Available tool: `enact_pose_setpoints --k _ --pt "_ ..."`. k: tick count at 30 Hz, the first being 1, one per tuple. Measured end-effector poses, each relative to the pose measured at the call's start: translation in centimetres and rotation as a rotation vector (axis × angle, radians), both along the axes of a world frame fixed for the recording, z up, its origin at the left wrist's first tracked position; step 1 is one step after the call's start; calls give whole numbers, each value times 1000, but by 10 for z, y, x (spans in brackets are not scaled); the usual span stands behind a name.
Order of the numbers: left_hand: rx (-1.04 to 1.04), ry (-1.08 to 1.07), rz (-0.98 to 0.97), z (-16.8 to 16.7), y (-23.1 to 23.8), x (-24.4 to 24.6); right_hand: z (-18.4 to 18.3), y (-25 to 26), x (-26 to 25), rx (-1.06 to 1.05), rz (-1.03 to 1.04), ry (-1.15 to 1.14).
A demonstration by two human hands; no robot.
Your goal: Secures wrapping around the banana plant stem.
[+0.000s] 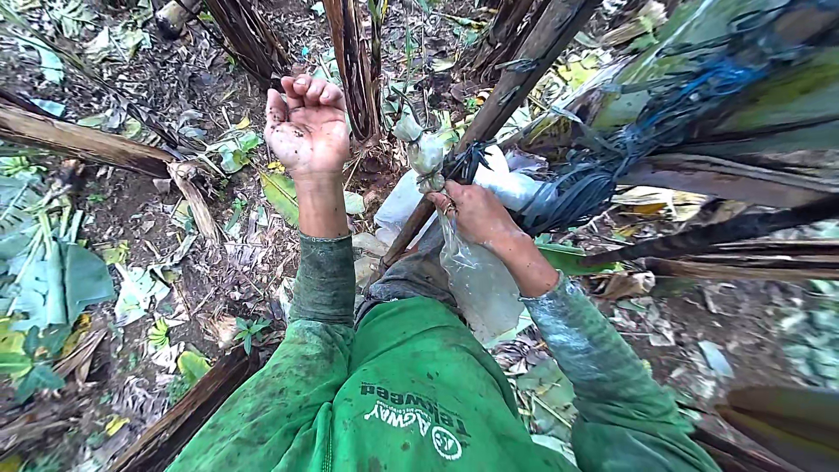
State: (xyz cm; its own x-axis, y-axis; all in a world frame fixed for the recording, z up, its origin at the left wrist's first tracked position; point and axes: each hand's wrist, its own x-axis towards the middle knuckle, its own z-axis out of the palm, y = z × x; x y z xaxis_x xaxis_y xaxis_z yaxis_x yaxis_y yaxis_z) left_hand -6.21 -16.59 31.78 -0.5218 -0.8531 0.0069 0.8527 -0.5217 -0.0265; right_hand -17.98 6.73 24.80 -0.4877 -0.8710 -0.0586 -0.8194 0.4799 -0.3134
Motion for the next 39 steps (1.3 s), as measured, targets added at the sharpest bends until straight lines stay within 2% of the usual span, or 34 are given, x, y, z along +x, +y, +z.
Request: enact_pose_setpoints --k 5,9,12,15,17,19,26,28,30,32,34,36,39 --pt "12 -113 75 -14 -17 0 1 3 4 -16 -9 -12" --pt "-45 -438 143 -35 -26 -7 1 4 5 -26 -23 -18" --pt "-124 -593 -8 -57 -26 -7 3 -3 2 19 -45 -39" --pt "-322 -554 -251 -75 -24 -1 5 0 5 3 -54 -69" --pt "-483 -483 -336 -80 -24 1 3 4 6 -29 -50 -73" --pt "-556 -433 -379 -79 -24 2 4 -3 1 59 -56 -98" --pt "-419 -206 -399 -79 -29 3 5 -6 0 76 -66 -99" --pt "-402 -241 -401 -77 -29 3 6 -5 0 81 -66 -100" --pt "-572 -511 -394 -69 -20 7 0 -3 -1 45 -62 -83" --pt "-922 -839 -410 -56 2 18 -10 4 2 -77 -62 -41" --pt "-1281 -1061 -462 -42 31 28 -7 2 0 -33 -70 -66" --pt "-1592 -1213 -509 -34 59 26 4 -7 -4 110 -69 -133" --pt "-1786 -1376 -553 -45 85 5 7 -8 -5 103 -67 -140"
